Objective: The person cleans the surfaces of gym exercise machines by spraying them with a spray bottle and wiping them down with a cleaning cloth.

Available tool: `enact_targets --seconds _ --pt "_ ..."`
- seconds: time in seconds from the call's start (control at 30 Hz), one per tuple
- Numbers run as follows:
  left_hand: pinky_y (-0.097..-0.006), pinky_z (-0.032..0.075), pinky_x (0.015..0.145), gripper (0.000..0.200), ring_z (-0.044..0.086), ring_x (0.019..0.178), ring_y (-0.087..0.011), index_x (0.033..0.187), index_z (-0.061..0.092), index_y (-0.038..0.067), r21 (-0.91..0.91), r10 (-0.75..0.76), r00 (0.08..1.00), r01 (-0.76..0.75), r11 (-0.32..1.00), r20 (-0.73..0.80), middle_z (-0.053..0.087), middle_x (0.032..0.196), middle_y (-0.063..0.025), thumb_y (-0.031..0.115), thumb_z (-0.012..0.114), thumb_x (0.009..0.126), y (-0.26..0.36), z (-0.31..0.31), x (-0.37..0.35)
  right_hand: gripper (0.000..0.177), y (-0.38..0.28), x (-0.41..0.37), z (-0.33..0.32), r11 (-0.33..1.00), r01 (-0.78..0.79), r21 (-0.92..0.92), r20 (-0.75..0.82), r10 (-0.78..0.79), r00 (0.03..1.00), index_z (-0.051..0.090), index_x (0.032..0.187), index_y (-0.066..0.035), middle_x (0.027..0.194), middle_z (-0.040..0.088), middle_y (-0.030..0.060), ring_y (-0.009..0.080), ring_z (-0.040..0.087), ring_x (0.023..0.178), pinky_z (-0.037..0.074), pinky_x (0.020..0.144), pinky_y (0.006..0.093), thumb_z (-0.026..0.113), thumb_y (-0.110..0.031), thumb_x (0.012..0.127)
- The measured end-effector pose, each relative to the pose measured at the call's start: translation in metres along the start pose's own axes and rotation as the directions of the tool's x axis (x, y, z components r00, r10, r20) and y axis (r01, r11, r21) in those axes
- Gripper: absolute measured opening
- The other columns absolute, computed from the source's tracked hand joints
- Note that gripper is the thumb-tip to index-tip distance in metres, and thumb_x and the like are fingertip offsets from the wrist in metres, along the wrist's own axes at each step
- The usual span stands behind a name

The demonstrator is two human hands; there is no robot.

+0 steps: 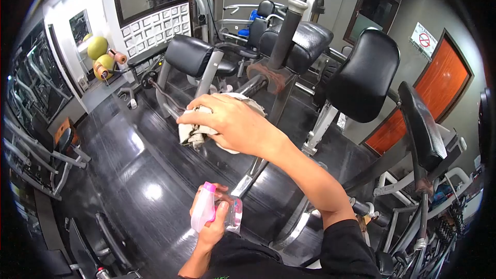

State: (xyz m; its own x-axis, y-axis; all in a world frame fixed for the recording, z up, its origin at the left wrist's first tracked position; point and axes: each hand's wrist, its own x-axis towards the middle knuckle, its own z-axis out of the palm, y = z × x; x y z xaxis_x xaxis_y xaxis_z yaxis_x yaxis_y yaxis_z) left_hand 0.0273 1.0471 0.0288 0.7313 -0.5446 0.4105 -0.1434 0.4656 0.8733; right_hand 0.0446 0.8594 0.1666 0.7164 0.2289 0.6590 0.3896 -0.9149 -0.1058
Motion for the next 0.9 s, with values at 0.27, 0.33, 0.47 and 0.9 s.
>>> enact_targets --seconds 0.27,0.33,0.47,0.9 --pt "-0.0324 0.051 0.069 0.018 0.061 0.077 -0.0199 0.096 0.054 -0.004 -0.099 -0.044 0.999 0.042 0.994 -0.014 0.054 0.098 -0.0151 0.005 0.061 0.083 -0.001 0.004 0.017 0.048 0.001 0.008 -0.003 0.964 -0.113 0.241 -0.019 0.122 0.992 0.059 0.110 -0.010 0.102 0.060 0.0089 0.0296 0.059 0.095 0.049 0.082 0.0382 0.051 0.009 0.067" --pt "-0.0324 0.051 0.070 0.018 0.060 0.077 -0.0202 0.096 0.054 -0.004 -0.120 -0.043 0.999 0.042 0.992 -0.014 0.054 0.098 -0.0153 0.005 0.061 0.083 -0.005 0.003 0.018 0.047 0.006 0.011 -0.005 0.930 -0.112 0.351 -0.222 0.199 0.955 0.058 0.109 -0.008 0.098 0.060 0.0140 0.0336 0.060 0.093 0.049 0.083 0.0371 0.047 0.009 0.067" --pt "-0.0333 0.051 0.072 0.017 0.060 0.079 -0.0201 0.098 0.053 -0.004 -0.044 -0.010 1.000 0.011 0.999 0.016 0.054 0.098 -0.0157 0.004 0.059 0.083 -0.010 -0.001 0.018 0.051 0.013 0.000 0.001 0.933 -0.009 0.359 -0.223 0.095 0.970 0.057 0.112 -0.008 0.104 0.060 0.0141 0.0323 0.060 0.098 0.048 0.085 0.0351 0.049 0.011 0.065" --pt "-0.0335 0.050 0.074 0.020 0.059 0.079 -0.0183 0.104 0.047 0.000 -0.020 -0.077 0.989 0.081 0.997 0.128 0.053 0.100 -0.0159 0.004 0.055 0.087 -0.026 0.022 0.026 0.050 0.050 -0.138 0.045 0.176 0.050 0.983 -0.181 0.971 0.155 0.032 0.137 0.000 0.124 0.050 0.0096 0.0170 0.050 0.113 0.038 0.099 0.0294 0.048 -0.011 0.091"
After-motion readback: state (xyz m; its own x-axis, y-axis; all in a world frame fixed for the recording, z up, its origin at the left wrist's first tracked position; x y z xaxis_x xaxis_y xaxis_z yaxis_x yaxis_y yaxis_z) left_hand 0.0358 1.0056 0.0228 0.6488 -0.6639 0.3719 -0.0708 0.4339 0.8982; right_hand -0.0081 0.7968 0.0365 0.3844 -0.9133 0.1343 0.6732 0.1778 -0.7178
